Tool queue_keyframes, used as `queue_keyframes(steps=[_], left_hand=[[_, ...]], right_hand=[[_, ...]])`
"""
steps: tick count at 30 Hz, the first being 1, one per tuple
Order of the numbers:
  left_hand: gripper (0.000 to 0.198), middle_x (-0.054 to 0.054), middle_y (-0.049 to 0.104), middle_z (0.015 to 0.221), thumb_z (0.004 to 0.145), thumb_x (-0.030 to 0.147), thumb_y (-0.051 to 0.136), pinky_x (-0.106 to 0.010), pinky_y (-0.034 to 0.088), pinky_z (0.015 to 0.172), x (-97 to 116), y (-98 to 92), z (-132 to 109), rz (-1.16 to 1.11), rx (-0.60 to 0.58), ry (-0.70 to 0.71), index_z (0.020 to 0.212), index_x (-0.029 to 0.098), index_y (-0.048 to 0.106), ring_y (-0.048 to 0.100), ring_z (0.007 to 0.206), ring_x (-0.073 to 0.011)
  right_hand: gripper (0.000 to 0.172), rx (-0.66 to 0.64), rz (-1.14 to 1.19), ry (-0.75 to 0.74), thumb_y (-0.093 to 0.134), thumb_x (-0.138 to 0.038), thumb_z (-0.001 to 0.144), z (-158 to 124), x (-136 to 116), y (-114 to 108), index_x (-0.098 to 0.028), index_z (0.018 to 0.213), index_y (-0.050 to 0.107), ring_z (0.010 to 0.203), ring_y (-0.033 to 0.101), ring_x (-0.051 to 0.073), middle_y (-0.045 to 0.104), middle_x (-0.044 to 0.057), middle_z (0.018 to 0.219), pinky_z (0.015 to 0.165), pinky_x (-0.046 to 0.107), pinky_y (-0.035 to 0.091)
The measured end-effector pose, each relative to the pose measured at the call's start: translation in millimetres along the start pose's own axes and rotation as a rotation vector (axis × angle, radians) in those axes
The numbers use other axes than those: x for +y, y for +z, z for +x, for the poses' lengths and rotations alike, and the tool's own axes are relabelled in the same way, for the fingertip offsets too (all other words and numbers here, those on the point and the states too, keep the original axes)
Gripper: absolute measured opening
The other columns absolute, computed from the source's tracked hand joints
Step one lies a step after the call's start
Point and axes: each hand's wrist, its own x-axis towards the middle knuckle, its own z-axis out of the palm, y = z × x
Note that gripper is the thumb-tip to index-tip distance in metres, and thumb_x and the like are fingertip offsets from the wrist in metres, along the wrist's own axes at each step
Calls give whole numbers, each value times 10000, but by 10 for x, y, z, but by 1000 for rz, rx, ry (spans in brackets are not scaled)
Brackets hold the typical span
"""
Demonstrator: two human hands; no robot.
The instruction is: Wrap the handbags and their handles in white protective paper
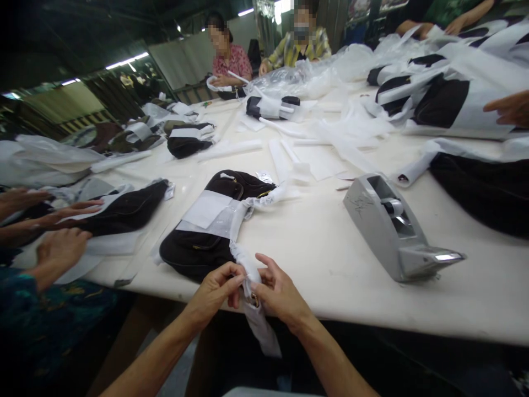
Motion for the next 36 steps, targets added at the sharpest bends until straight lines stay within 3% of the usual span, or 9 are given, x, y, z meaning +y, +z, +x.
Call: queue_keyframes(steps=[6, 9, 13, 19, 23, 26, 28, 33, 36], left_hand=[[239, 39, 514, 588, 768, 389, 551, -198, 374, 472, 26, 3, 6, 111, -35, -21, 776, 165, 467, 482, 464, -83], [220, 63, 450, 565, 712, 343, 610, -177, 300, 442, 96, -21, 18, 337, -43, 10, 744, 163, 488, 413, 466, -67], [152, 62, 409, 570, 658, 178, 582, -185, 271, 479, 167, -53, 56, 611, -67, 171, 592, 159, 446, 366, 514, -65], [99, 27, 417, 617, 735, 187, 480, -221, 255, 508, 115, 63, 4, 1052, 209, 341, 638, 173, 478, 381, 541, -99], [226, -12, 467, 662, 852, 241, 357, -252, 250, 516, 47, 90, -5, 1241, 224, 467, 847, 173, 573, 404, 541, -125], [251, -22, 502, 666, 861, 229, 341, -253, 294, 548, 25, 91, 34, 1138, 185, 452, 873, 175, 586, 445, 564, -129], [214, -24, 534, 698, 841, 203, 368, -242, 338, 587, 18, 105, 62, 1015, 232, 407, 812, 171, 577, 487, 612, -128], [105, 28, 550, 694, 804, 215, 424, -200, 397, 538, -25, 118, 76, 338, 366, 207, 819, 175, 520, 497, 534, -87], [91, 32, 528, 681, 798, 209, 431, -192, 391, 524, -13, 58, 65, 309, 324, 203, 812, 172, 512, 484, 538, -85]], right_hand=[[462, 155, 99, 16, 600, -288, 719, 29, 138, 70, -154, 1133, 446, 671, 568, 130, 604, 26, 803, 601, 254, 453], [492, 197, 1, -41, 597, -282, 717, 27, 205, 117, -178, 1168, 431, 606, 550, 117, 588, 1, 758, 553, 241, 447], [501, 233, -257, -138, 562, -252, 733, 9, 166, 163, -202, 1213, 427, 584, 535, 109, 595, 3, 788, 540, 227, 434], [479, 293, -593, -244, 517, -248, 757, 46, 64, 205, -182, 1227, 452, 626, 529, 127, 593, 22, 813, 581, 230, 427], [516, 273, -637, -251, 518, -240, 747, 90, 43, 186, -171, 1252, 433, 607, 515, 129, 570, 5, 754, 592, 236, 425], [528, 272, -658, -236, 515, -220, 734, 118, 36, 180, -165, 1253, 438, 597, 516, 132, 567, 1, 736, 610, 251, 428], [536, 272, -660, -237, 516, -216, 728, 134, 34, 184, -170, 1256, 438, 593, 520, 130, 579, 4, 751, 623, 261, 433], [553, 261, -382, -215, 514, -280, 759, 146, 21, 218, -151, 1279, 375, 637, 568, 136, 632, 38, 831, 616, 262, 467], [554, 257, -406, -213, 527, -278, 758, 142, -8, 247, -169, 1279, 375, 632, 564, 130, 635, 33, 840, 619, 259, 467]])
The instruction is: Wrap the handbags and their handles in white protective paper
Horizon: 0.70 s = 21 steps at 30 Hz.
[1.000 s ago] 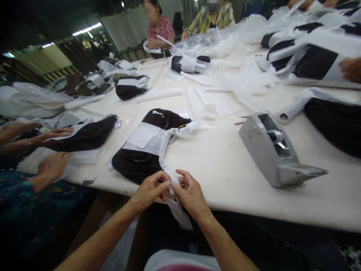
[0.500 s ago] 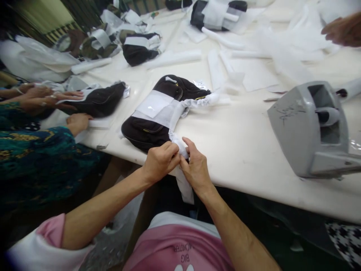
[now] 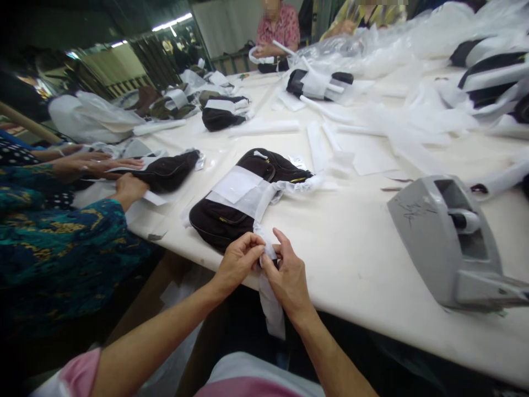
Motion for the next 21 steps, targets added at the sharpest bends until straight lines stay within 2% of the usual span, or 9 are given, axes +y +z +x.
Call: queue_keyframes(steps=[3, 5, 8, 11, 13, 17, 21], left_hand=[[79, 23, 535, 677, 761, 159, 468, -207, 392, 586, 47, -80, 36, 179, -70, 110, 779, 176, 543, 493, 602, -105], [95, 6, 559, 720, 761, 153, 475, -227, 398, 645, 85, -110, 51, 283, -88, 188, 780, 183, 564, 511, 660, -125], [149, -25, 591, 807, 804, 182, 439, -254, 398, 730, 112, -115, 39, 384, -95, 254, 832, 194, 585, 538, 759, -153], [170, -32, 598, 830, 817, 215, 428, -272, 388, 767, 116, -111, 22, 317, -122, 166, 850, 203, 594, 541, 783, -162], [140, -23, 589, 789, 789, 213, 453, -278, 387, 761, 126, -120, 34, 251, -148, 88, 799, 201, 593, 532, 762, -162], [94, 6, 528, 581, 700, 181, 484, -244, 414, 585, 137, -161, 96, 147, -246, -46, 634, 166, 548, 510, 567, -127], [142, 20, 495, 507, 723, 247, 449, -212, 407, 480, 92, -223, 107, 49, -328, -160, 696, 137, 533, 495, 467, -103]], right_hand=[[552, -32, -71, -9, 533, -260, 750, 14, -23, -2, -183, 1278, 392, 609, 549, 120, 635, 19, 822, 613, 252, 459], [573, -35, -33, 9, 534, -276, 750, 17, -11, -12, -175, 1291, 373, 616, 555, 124, 639, 28, 846, 620, 260, 468], [631, -1, 100, 111, 551, -339, 746, -12, 42, -23, -143, 1304, 333, 679, 590, 156, 643, 50, 859, 643, 289, 486], [595, 26, 202, 199, 540, -407, 755, -65, 97, -12, -116, 1250, 385, 707, 600, 174, 641, 52, 800, 630, 290, 486], [578, 30, 204, 191, 546, -411, 752, -91, 113, 10, -125, 1234, 404, 680, 594, 166, 637, 43, 778, 620, 282, 481], [541, 34, 20, 89, 546, -354, 755, -100, 82, 73, -154, 1241, 418, 582, 558, 135, 628, 13, 736, 576, 255, 459], [478, 62, -159, -19, 507, -309, 774, -85, 12, 125, -159, 1223, 447, 561, 543, 127, 613, -1, 703, 572, 244, 448]])
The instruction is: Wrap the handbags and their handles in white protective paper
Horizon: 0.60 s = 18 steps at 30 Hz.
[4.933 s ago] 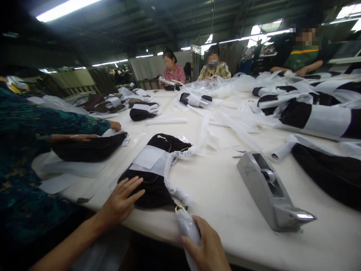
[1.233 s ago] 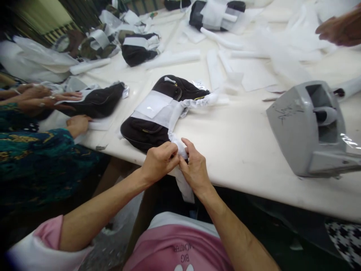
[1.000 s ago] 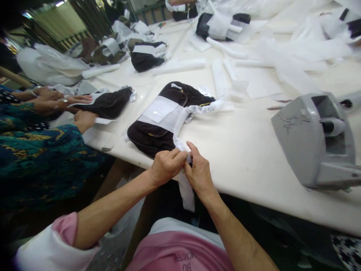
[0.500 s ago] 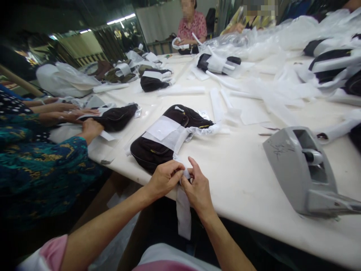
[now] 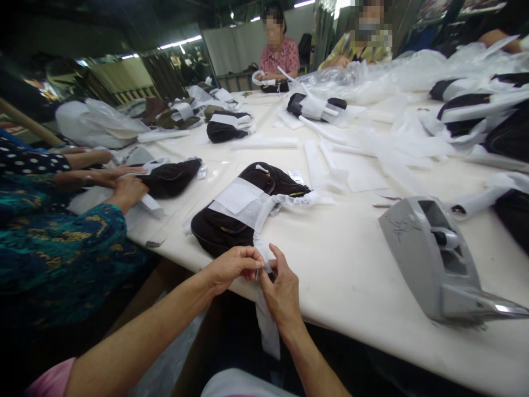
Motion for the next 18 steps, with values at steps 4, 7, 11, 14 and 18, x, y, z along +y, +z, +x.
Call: queue_keyframes(steps=[4, 7, 11, 14, 18], left_hand=[[129, 14, 494, 536, 720, 238, 430, -210, 395, 478, -8, -43, -49, 55, 20, 0, 666, 150, 507, 508, 506, -114], [66, 4, 486, 640, 647, 179, 498, -228, 384, 550, 58, -54, -82, 175, 116, 59, 587, 170, 472, 486, 595, -123], [46, -15, 507, 787, 661, 142, 512, -256, 372, 639, 106, -46, -82, 534, 192, 309, 671, 186, 503, 473, 666, -137], [56, -11, 493, 697, 729, 166, 476, -266, 372, 642, 51, -14, -36, 646, 236, 366, 684, 189, 500, 475, 637, -145], [119, -3, 489, 662, 805, 190, 403, -257, 373, 628, -27, 53, 26, 612, 342, 296, 720, 192, 487, 481, 620, -142]], right_hand=[[493, -6, -115, -86, 489, -283, 777, 16, -36, 55, -174, 1253, 422, 649, 582, 162, 638, 34, 803, 634, 281, 461], [493, 33, -230, -197, 437, -256, 797, 35, -15, 117, -157, 1278, 403, 714, 594, 205, 646, 81, 875, 663, 330, 459], [527, 43, -299, -295, 413, -178, 787, 51, 19, 164, -152, 1310, 357, 731, 579, 224, 646, 90, 882, 680, 360, 448], [558, 54, -289, -316, 438, -165, 786, 45, 13, 156, -167, 1329, 312, 717, 566, 216, 640, 70, 847, 682, 358, 445], [490, 105, -267, -313, 440, -207, 825, 22, 26, 145, -146, 1297, 324, 740, 567, 215, 633, 83, 868, 693, 357, 442]])
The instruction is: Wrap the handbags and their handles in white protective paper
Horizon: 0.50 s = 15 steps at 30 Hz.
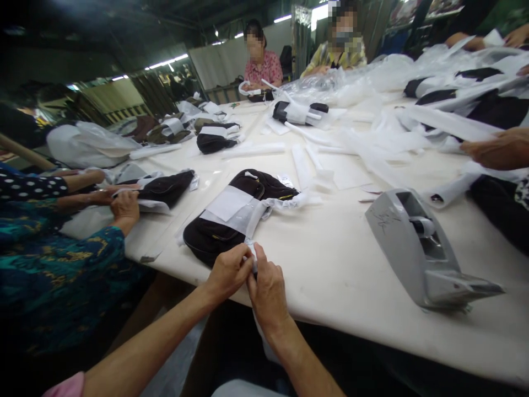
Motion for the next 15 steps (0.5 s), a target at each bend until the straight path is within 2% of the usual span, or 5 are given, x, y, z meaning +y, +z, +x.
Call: queue_keyframes(steps=[4, 7, 11, 13, 15], left_hand=[[135, -8, 559, 774, 807, 179, 413, -237, 388, 686, 6, -1, 35, -61, -19, -22, 862, 199, 536, 525, 721, -139], [144, -3, 587, 788, 799, 208, 442, -236, 387, 696, 0, -40, 87, -100, -77, -24, 834, 209, 582, 535, 735, -142], [130, 6, 585, 677, 757, 216, 481, -240, 385, 658, -12, -26, 180, -145, -107, -86, 697, 200, 595, 536, 671, -147], [129, 14, 570, 629, 743, 216, 484, -230, 390, 619, -11, 4, 223, -189, -114, -122, 664, 190, 582, 538, 626, -139], [155, 25, 540, 577, 768, 237, 448, -212, 390, 535, -4, 27, 249, -251, -122, -162, 690, 177, 566, 529, 532, -121]], right_hand=[[293, 62, 60, 102, 509, -258, 805, -63, 58, 2, -161, 1080, 478, 724, 568, 203, 630, 69, 849, 671, 318, 435], [92, 75, 39, 48, 491, -260, 832, -90, 80, -15, -192, 869, 542, 701, 552, 181, 617, 42, 779, 668, 298, 412], [181, 56, -131, -144, 411, -193, 879, -58, 90, -41, -178, 831, 585, 690, 528, 171, 593, 46, 711, 674, 297, 383], [198, 38, -216, -181, 411, -189, 878, -44, 125, -46, -172, 807, 595, 660, 514, 172, 579, 50, 677, 656, 301, 378], [193, 36, -246, -191, 412, -185, 877, -51, 183, -47, -154, 882, 602, 667, 524, 179, 597, 63, 702, 659, 310, 387]])
